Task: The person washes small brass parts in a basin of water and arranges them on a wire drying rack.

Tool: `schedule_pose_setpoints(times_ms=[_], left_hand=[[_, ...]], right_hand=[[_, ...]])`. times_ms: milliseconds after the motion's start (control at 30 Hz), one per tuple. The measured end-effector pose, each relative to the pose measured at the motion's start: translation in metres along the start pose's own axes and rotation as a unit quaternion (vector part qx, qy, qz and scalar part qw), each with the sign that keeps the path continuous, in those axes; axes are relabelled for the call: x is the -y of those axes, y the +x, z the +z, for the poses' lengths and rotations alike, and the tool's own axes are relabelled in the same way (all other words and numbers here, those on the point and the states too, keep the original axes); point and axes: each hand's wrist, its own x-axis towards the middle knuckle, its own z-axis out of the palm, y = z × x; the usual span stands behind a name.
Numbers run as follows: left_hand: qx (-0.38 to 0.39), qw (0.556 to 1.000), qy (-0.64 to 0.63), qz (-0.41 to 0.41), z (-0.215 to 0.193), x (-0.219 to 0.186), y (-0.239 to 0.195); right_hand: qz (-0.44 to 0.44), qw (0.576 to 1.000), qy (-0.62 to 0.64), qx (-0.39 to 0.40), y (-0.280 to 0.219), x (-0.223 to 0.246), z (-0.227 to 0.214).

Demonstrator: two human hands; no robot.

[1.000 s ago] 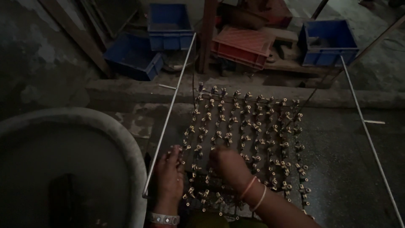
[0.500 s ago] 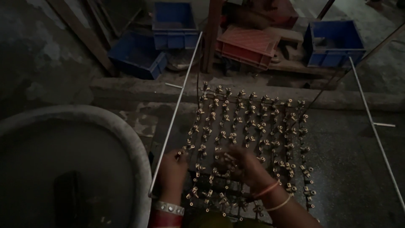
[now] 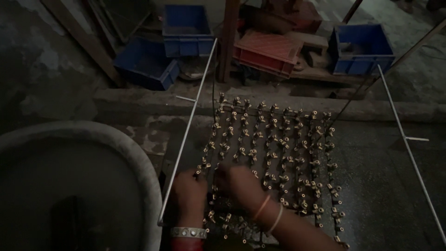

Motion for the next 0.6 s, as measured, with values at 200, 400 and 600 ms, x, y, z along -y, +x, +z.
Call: schedule_pose_setpoints(times_ms=[200,400,600], left_hand=[[-0.002,1.000,0.003,-0.018,-0.002,-0.002,0.002],[-0.021,0.999,-0.002,0.026,0.019,0.013,0.016],[-0.019,0.999,0.002,0.038,0.032,0.032,0.018]], right_hand=[[-0.128,0.985,-0.116,0.006,0.014,-0.026,0.029],[-0.088,0.995,-0.045,0.000,0.000,0.001,-0.011],[0.124,0.275,0.923,0.237,-0.016,-0.084,-0.049]])
